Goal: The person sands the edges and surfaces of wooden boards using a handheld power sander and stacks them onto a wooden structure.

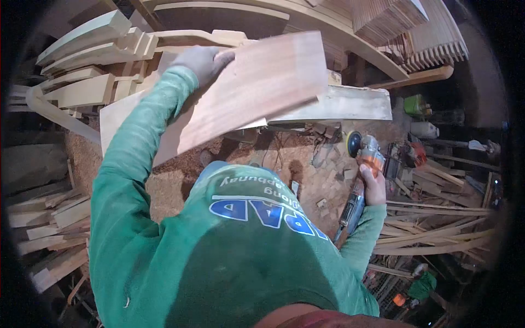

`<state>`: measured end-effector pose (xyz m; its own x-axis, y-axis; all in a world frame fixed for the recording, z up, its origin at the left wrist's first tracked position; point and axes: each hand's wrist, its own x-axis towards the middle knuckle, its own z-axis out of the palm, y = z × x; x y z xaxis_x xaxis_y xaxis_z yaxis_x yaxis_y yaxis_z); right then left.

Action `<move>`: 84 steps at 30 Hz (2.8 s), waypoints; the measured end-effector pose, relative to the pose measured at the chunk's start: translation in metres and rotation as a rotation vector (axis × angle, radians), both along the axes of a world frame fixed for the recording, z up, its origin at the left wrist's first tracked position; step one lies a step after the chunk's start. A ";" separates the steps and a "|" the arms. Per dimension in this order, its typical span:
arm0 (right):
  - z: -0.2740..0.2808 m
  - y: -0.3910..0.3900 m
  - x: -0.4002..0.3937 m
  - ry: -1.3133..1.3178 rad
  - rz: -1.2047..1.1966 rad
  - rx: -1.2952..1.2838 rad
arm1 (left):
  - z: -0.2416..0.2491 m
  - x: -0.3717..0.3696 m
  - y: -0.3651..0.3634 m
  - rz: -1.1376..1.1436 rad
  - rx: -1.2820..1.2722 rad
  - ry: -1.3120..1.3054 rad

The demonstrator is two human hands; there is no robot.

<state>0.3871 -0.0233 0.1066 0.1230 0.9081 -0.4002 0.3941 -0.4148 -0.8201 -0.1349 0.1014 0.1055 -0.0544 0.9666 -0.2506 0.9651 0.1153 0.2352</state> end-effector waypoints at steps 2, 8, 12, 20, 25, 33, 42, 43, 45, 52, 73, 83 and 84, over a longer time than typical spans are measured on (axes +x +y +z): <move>-0.009 -0.007 0.016 -0.094 -0.008 0.029 | -0.016 0.004 -0.008 -0.023 -0.144 -0.042; -0.011 -0.006 0.027 -0.024 -0.085 -0.031 | -0.075 0.044 -0.108 -0.299 0.008 0.161; 0.015 0.018 -0.003 -0.102 0.001 0.110 | -0.072 0.039 -0.171 -0.376 -0.093 0.240; 0.112 0.077 -0.077 -0.025 0.113 0.297 | 0.026 -0.044 -0.158 -0.131 0.231 -0.008; 0.130 0.096 -0.118 -0.062 0.298 0.334 | 0.034 -0.145 -0.179 0.155 0.258 0.082; 0.136 0.072 -0.264 0.103 0.507 0.049 | -0.025 -0.205 -0.198 0.411 0.523 -0.941; 0.147 0.057 -0.399 -0.024 0.730 -0.083 | -0.059 -0.212 -0.193 0.420 0.306 -1.165; 0.148 0.055 -0.405 -0.027 0.744 -0.090 | -0.054 -0.209 -0.192 0.433 0.277 -1.181; 0.147 0.051 -0.424 -0.030 0.770 -0.089 | -0.060 -0.212 -0.193 0.409 0.282 -1.202; 0.144 0.020 -0.482 0.002 0.835 -0.100 | -0.079 -0.222 -0.191 0.342 0.284 -1.036; 0.145 0.006 -0.500 0.093 0.834 -0.087 | -0.068 -0.225 -0.192 0.194 0.429 -1.080; 0.160 0.063 -0.406 -0.251 0.857 -0.024 | -0.080 -0.222 -0.197 0.211 0.436 -0.824; 0.157 0.071 -0.393 -0.246 0.857 -0.025 | -0.070 -0.221 -0.196 0.154 0.455 -0.775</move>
